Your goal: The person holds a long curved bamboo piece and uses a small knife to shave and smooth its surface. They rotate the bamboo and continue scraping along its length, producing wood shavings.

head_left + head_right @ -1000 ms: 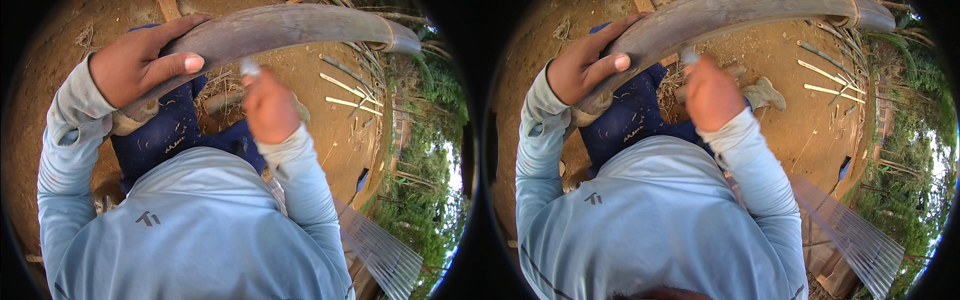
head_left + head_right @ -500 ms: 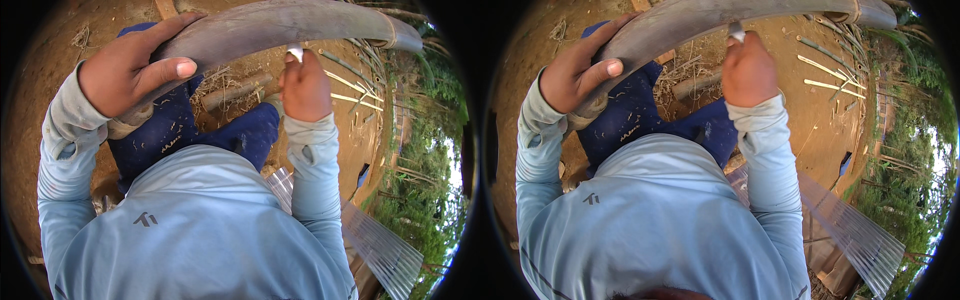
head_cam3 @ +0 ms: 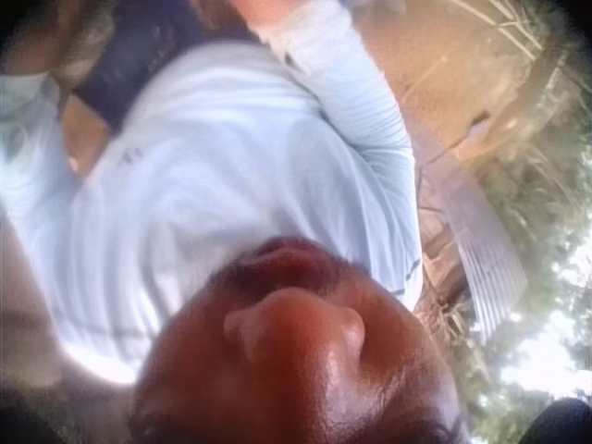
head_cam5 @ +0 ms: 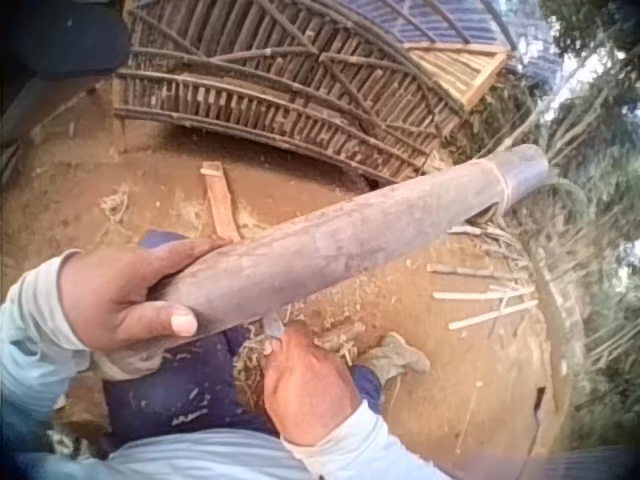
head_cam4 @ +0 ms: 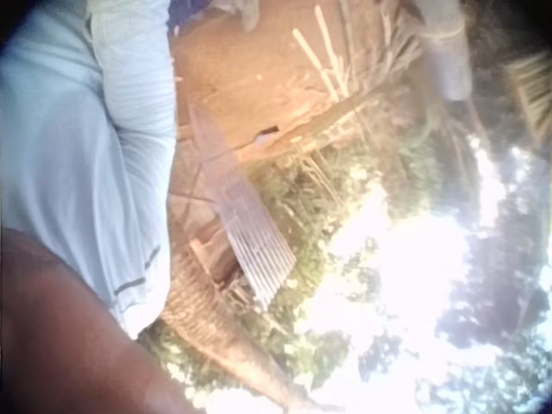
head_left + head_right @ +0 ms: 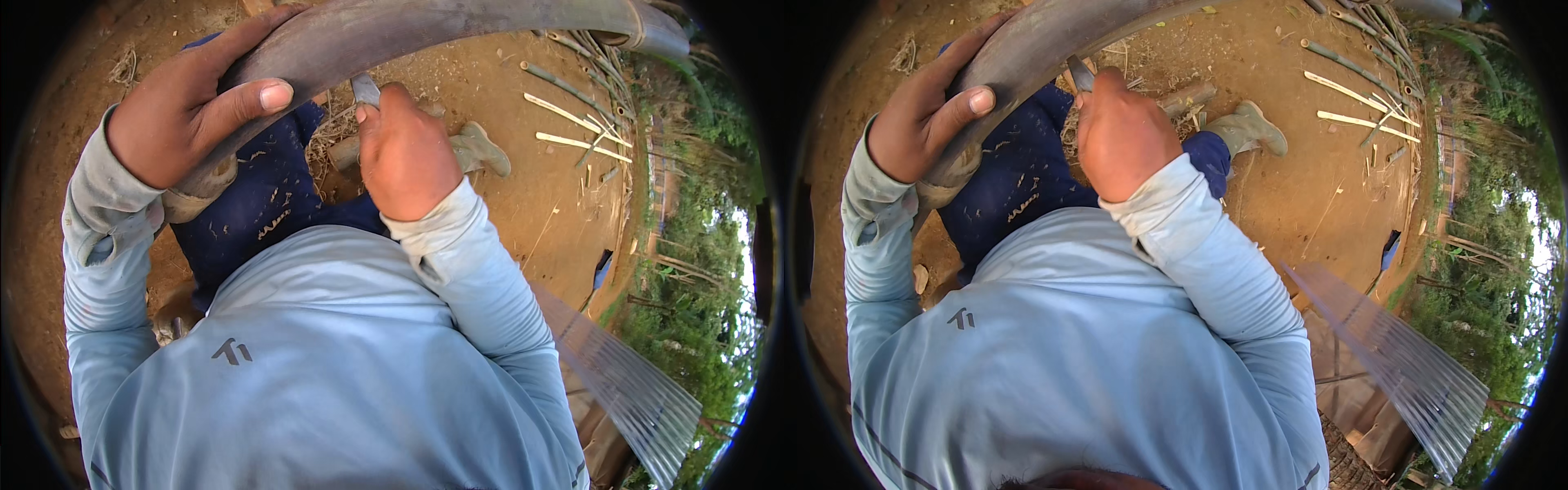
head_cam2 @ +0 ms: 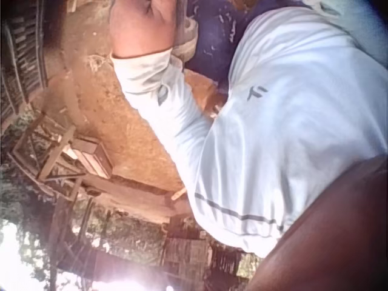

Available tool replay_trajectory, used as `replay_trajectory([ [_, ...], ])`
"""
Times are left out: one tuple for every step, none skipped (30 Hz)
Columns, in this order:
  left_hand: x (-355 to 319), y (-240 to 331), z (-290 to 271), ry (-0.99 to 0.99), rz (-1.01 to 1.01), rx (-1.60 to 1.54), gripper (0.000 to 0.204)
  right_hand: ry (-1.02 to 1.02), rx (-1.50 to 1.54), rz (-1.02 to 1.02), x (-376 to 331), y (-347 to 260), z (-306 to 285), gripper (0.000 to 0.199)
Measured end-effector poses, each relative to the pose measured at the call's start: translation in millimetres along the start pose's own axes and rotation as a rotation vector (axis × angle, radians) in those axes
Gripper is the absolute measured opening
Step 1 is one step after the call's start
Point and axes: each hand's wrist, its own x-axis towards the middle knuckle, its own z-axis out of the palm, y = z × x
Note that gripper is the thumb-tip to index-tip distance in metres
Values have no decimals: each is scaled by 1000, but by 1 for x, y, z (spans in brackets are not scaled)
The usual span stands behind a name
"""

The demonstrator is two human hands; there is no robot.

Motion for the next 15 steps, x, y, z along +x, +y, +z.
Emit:
replay_trajectory([
  [-1,-5,1,17,26,0,77,15,13,-48,2,4,-1,12],
  [0,-5,0,29,66,-6,76,36,17,-87,6,10,-8,13],
  [3,3,-3,30,97,4,75,57,21,-127,9,15,-14,13],
  [3,7,-2,40,108,13,75,72,33,-69,13,18,-16,13],
  [4,11,0,43,118,21,74,87,45,-11,18,19,-19,14],
  [4,13,1,52,113,31,74,101,56,47,20,20,-20,14],
  [5,12,1,48,103,-1,73,155,136,-184,10,25,-5,14],
  [5,12,1,48,80,-29,73,10,44,22,0,4,4,13],
  [4,7,0,34,40,-95,73,-31,57,47,-1,-2,2,12],
  [2,2,0,39,35,-100,72,-72,74,71,0,-7,1,12],
  [1,-3,0,43,29,-109,72,-36,63,2,3,-3,0,13],
  [0,-11,3,66,61,-58,72,1,53,-68,9,7,-2,16],
  [0,-13,4,74,77,-57,72,34,34,-130,12,15,-5,20],
  [1,-11,4,73,95,-55,73,46,71,-77,13,20,-8,17],
  [3,-7,1,59,92,-92,73,59,108,-25,15,23,-11,15],
])
